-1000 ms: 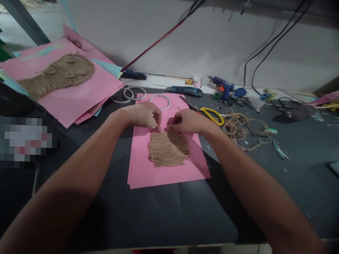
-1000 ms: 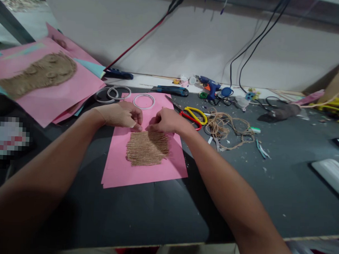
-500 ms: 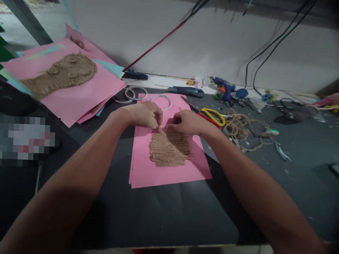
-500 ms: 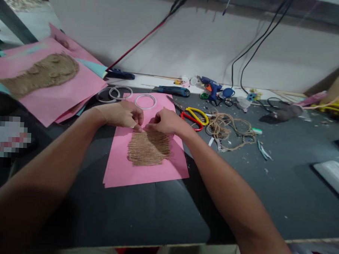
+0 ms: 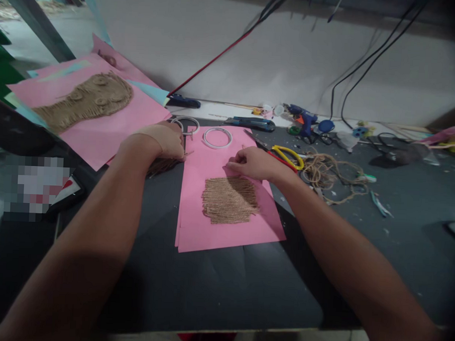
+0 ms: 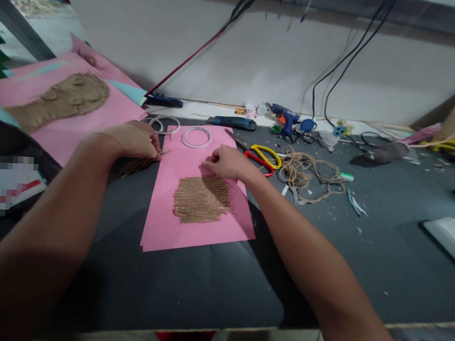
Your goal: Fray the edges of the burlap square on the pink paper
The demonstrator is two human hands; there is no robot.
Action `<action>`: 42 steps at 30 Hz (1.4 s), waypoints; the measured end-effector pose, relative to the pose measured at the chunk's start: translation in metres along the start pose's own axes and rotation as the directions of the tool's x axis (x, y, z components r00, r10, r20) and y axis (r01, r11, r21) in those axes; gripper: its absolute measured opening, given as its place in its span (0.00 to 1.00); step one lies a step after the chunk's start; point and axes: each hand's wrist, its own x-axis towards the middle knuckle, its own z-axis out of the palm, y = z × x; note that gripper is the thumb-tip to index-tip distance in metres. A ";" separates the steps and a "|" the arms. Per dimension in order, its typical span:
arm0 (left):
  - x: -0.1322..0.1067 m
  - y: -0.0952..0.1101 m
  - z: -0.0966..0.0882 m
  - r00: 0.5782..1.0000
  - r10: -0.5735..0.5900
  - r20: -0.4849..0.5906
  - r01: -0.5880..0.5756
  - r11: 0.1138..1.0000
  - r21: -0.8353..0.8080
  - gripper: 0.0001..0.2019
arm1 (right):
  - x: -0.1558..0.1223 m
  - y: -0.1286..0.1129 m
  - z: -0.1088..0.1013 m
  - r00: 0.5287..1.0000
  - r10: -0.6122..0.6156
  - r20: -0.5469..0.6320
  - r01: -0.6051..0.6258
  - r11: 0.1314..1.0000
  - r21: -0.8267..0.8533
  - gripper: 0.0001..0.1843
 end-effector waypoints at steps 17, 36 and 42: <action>-0.006 0.039 -0.001 0.965 0.236 -0.110 -0.259 0.912 -0.318 0.13 | 0.004 -0.003 0.013 0.960 -0.220 -0.171 0.279 0.769 0.575 0.13; -0.004 0.036 -0.002 0.965 0.138 -0.223 -0.198 0.942 -0.271 0.20 | 0.000 0.000 -0.009 0.980 -0.172 -0.095 0.196 0.805 0.560 0.06; -0.004 0.045 0.003 0.953 0.272 -0.137 -0.304 0.876 -0.374 0.17 | 0.003 0.006 -0.008 0.982 -0.172 -0.084 0.189 0.804 0.564 0.07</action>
